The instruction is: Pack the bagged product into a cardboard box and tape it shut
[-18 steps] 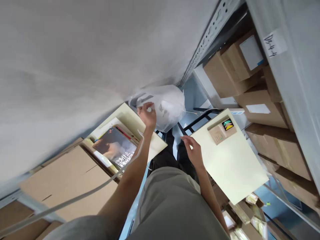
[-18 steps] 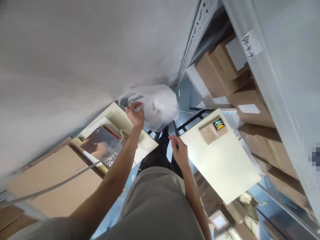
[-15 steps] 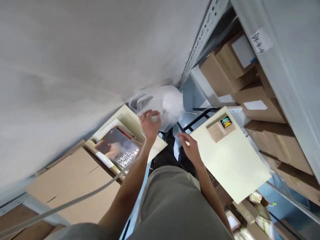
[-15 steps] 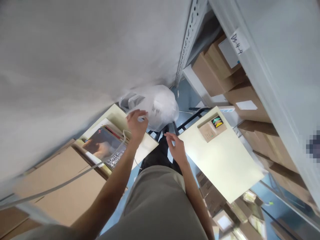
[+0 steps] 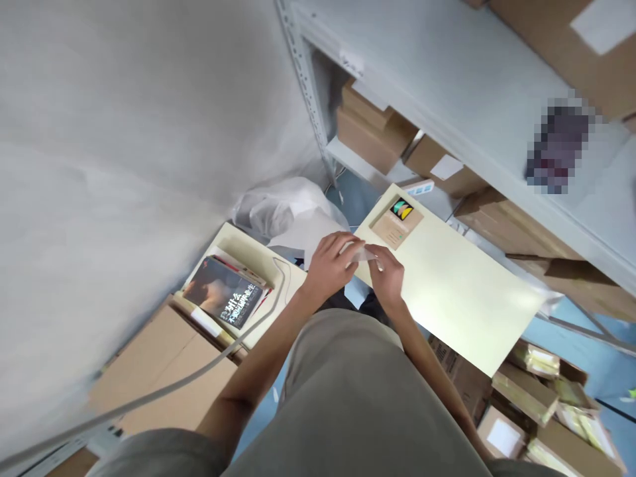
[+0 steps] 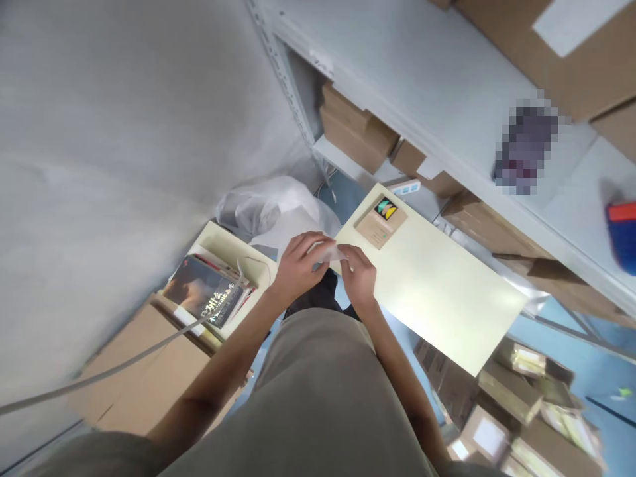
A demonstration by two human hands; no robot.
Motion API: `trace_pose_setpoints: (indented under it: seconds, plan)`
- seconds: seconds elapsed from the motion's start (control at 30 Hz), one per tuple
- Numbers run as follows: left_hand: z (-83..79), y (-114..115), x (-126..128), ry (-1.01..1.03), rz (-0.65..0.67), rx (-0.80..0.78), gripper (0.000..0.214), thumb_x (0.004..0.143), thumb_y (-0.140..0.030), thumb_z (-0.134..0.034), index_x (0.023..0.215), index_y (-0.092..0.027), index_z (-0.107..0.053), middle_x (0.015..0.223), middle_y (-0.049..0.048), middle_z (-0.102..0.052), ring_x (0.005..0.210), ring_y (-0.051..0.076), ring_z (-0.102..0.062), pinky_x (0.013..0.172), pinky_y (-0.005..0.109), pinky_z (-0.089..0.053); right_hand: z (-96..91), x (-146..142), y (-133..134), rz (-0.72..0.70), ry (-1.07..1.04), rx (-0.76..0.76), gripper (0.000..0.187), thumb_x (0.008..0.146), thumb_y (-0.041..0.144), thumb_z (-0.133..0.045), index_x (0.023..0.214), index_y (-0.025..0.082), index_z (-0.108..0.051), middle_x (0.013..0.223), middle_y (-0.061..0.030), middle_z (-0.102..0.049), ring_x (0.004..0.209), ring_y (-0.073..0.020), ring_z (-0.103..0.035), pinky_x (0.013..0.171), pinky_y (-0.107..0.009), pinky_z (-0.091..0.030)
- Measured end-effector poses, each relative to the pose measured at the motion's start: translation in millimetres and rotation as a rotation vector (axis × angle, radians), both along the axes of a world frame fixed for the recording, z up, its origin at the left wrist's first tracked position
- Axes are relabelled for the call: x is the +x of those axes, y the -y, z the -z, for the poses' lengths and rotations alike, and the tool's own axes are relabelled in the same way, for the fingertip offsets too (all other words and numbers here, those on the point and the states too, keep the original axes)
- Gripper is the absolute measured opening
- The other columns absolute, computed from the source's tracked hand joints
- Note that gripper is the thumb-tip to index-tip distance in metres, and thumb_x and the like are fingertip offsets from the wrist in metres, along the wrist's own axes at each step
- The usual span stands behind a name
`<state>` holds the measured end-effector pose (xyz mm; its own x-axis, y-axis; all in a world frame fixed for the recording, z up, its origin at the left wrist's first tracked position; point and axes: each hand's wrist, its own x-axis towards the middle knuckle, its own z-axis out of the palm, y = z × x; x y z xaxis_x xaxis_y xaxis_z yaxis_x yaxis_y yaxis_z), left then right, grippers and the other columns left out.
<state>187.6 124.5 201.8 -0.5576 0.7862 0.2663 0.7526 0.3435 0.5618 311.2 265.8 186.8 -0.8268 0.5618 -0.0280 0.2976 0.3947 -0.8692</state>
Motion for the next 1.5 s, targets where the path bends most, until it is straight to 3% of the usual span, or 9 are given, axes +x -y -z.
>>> trace_pose_setpoints:
  seconds: [0.13, 0.27, 0.47, 0.6, 0.77, 0.97, 1.17, 1.33, 1.5]
  plan:
    - [4.8, -53.1, 17.9, 0.005, -0.053, -0.076, 0.03, 0.094, -0.009, -0.062, 0.115, -0.027, -0.077, 0.129, 0.0091, -0.074, 0.127, 0.029, -0.067, 0.112, 0.048, -0.056, 9.8, 77.3, -61.5, 0.192, -0.043, -0.043, 0.03, 0.1, 0.031, -0.055, 0.113, 0.024, -0.082, 0.116, -0.0073, -0.084, 0.111, -0.0275, -0.078, 0.102, -0.042, -0.062]
    - [13.7, -125.0, 53.9, 0.044, 0.095, -0.101, 0.04, 0.084, 0.001, -0.062, 0.112, -0.024, -0.077, 0.129, 0.0085, -0.073, 0.128, 0.028, -0.066, 0.116, 0.046, -0.056, 29.1, 156.5, -108.3, 0.308, 0.062, -0.085, 0.034, 0.101, 0.047, -0.061, 0.111, 0.022, -0.082, 0.112, -0.0094, -0.085, 0.1, -0.0289, -0.08, 0.094, -0.042, -0.063]
    - [30.8, -230.6, 162.6, -0.015, 0.394, -0.208, 0.035, 0.086, -0.002, -0.066, 0.111, -0.024, -0.079, 0.14, 0.0126, -0.068, 0.143, 0.032, -0.058, 0.124, 0.052, -0.051, 45.2, 244.7, -152.3, 0.486, 0.195, 0.082, 0.05, 0.101, 0.058, -0.062, 0.131, 0.02, -0.076, 0.12, -0.0152, -0.082, 0.098, -0.0306, -0.079, 0.085, -0.042, -0.061]
    - [62.3, -268.3, 231.1, 0.026, 0.299, -0.185, 0.05, 0.097, -0.011, -0.059, 0.145, -0.026, -0.066, 0.165, 0.0144, -0.052, 0.156, 0.032, -0.049, 0.128, 0.053, -0.047, 58.0, 290.3, -179.7, 0.581, 0.29, 0.07, 0.046, 0.105, 0.059, -0.053, 0.106, 0.021, -0.08, 0.097, -0.0144, -0.084, 0.083, -0.0301, -0.079, 0.08, -0.04, -0.058]
    - [135.0, -259.8, 263.3, 0.216, 0.066, -0.35, 0.092, 0.102, -0.037, -0.064, 0.175, -0.011, -0.014, 0.181, 0.0326, -0.014, 0.168, 0.045, -0.028, 0.128, 0.06, -0.044, 104.3, 335.6, -211.9, 0.878, 0.111, -0.196, 0.058, 0.098, 0.07, -0.056, 0.104, 0.015, -0.075, 0.097, -0.0173, -0.084, 0.08, -0.0291, -0.082, 0.074, -0.038, -0.062]
    - [194.9, -215.5, 239.1, 0.259, 0.091, -0.701, 0.083, 0.099, -0.034, -0.064, 0.168, -0.003, -0.03, 0.177, 0.0366, -0.026, 0.167, 0.048, -0.028, 0.131, 0.062, -0.038, 165.1, 378.6, -230.1, 1.094, 0.13, -0.309, 0.075, 0.089, 0.08, -0.055, 0.106, 0.01, -0.074, 0.105, -0.0256, -0.083, 0.091, -0.0314, -0.081, 0.077, -0.04, -0.064]
    - [214.9, -203.3, 224.1, 0.227, 0.103, -0.695, 0.067, 0.106, -0.036, -0.051, 0.163, -0.003, -0.042, 0.179, 0.0318, -0.026, 0.17, 0.041, -0.024, 0.134, 0.055, -0.035, 183.0, 426.6, -244.1, 0.933, 0.421, -0.198, 0.067, 0.086, 0.081, -0.057, 0.081, 0.017, -0.075, 0.086, -0.021, -0.082, 0.084, -0.0329, -0.075, 0.075, -0.039, -0.056]
    - [220.6, -203.6, 220.3, 0.225, 0.02, -0.688, 0.078, 0.104, -0.043, -0.056, 0.166, -0.001, -0.035, 0.178, 0.0334, -0.026, 0.169, 0.043, -0.027, 0.132, 0.055, -0.039, 185.3, 439.7, -256.0, 0.855, 0.51, -0.159, 0.059, 0.088, 0.075, -0.061, 0.066, 0.02, -0.068, 0.07, -0.0152, -0.076, 0.067, -0.0251, -0.063, 0.066, -0.035, -0.046]
    - [217.3, -206.4, 223.7, 0.189, 0.015, -0.698, 0.086, 0.099, -0.037, -0.065, 0.167, 0.003, -0.03, 0.178, 0.0369, -0.022, 0.169, 0.047, -0.021, 0.133, 0.056, -0.035, 186.4, 441.8, -266.7, 0.863, 0.559, -0.096, 0.056, 0.095, 0.068, -0.058, 0.084, 0.016, -0.076, 0.087, -0.0209, -0.08, 0.08, -0.0299, -0.069, 0.073, -0.037, -0.05]
